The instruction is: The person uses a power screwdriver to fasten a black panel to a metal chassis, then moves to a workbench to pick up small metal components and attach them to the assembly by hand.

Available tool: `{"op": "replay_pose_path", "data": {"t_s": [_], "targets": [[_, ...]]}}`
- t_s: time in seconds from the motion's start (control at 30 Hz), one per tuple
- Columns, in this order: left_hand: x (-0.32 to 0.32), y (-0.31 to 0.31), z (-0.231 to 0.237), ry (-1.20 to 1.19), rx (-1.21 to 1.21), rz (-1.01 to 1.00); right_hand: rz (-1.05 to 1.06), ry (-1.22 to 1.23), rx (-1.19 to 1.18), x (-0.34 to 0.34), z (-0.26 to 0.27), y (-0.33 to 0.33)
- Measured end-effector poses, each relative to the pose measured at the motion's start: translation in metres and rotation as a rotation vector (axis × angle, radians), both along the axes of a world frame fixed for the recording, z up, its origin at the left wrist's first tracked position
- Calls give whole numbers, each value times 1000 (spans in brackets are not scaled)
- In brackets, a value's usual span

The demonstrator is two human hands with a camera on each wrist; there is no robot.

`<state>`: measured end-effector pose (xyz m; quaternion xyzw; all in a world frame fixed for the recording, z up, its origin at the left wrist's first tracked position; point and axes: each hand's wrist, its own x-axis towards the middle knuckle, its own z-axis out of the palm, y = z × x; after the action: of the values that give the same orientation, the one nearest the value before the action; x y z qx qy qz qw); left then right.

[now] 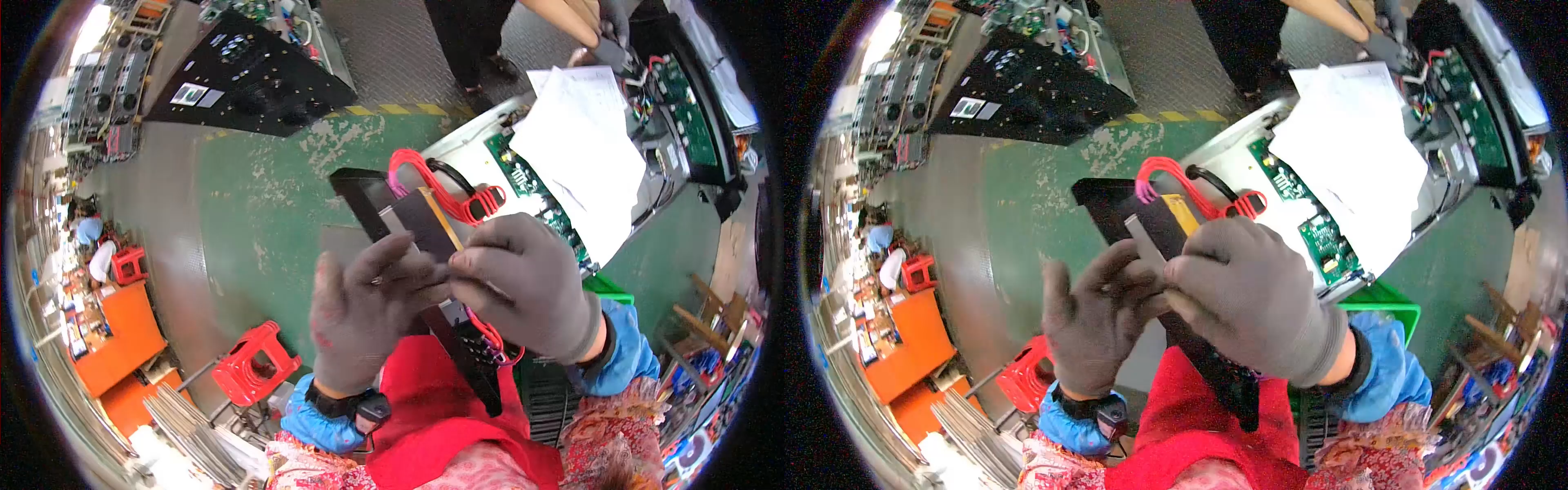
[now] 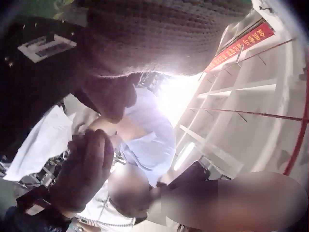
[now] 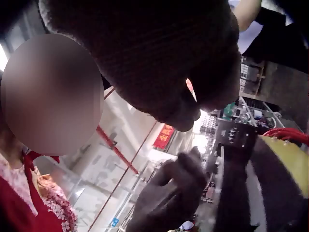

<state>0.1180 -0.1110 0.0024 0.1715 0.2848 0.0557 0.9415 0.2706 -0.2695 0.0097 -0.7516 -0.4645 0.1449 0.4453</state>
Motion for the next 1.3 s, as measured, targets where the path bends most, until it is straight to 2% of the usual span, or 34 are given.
{"op": "replay_pose_path", "data": {"t_s": [0.03, 0.07, 0.17, 0.27, 0.33, 0.47, 0.53, 0.57, 0.63, 0.73, 0.8, 0.87, 0.9, 0.93, 1.03, 1.07, 1.17, 1.3], "targets": [[-2, 2, -8, -147, -121, -29, 19, -57, -21, -5, 7, 5], [0, 1, -8, -196, -126, -43, 35, -111, -45, -9, 13, 10], [5, -7, 5, -12, 213, -136, 71, -183, -76, -20, 20, 22], [8, -3, 15, 52, 435, -335, 53, -200, -91, -29, 20, 32], [5, -2, 13, 91, 730, -436, 25, -219, -109, -33, 20, 37], [-14, -5, -15, 207, 1654, -511, 70, -246, -185, -36, 19, 40], [-17, -11, -18, 163, 1512, -369, 75, -273, -228, -38, 19, 41], [-16, -18, -16, 94, 1136, -219, 90, -284, -262, -38, 19, 40], [-17, -20, -12, -22, 836, -147, 117, -306, -329, -38, 20, 39], [-23, -5, 0, -68, 994, -315, 139, -298, -291, -34, 18, 36], [-21, -1, 12, 56, 997, -362, 49, -11, -185, -18, 4, 28], [-12, 6, -3, 353, 1125, -134, -92, 262, -139, 4, -25, 20], [-5, 10, -10, 500, 1182, -14, -197, 781, -262, 16, -38, 17], [4, 14, -13, 505, 1083, 29, -224, 803, -253, 24, -59, 19], [12, 22, -39, 262, 804, -132, -235, 941, -200, 27, -107, 25], [14, 19, -50, 284, 851, -137, -221, 1000, -179, 26, -117, 28], [21, 14, -40, 468, 789, -210, -199, 889, -156, 25, -136, 34], [28, 8, -37, 544, 805, -162, -121, 854, -105, 29, -148, 40]]}}
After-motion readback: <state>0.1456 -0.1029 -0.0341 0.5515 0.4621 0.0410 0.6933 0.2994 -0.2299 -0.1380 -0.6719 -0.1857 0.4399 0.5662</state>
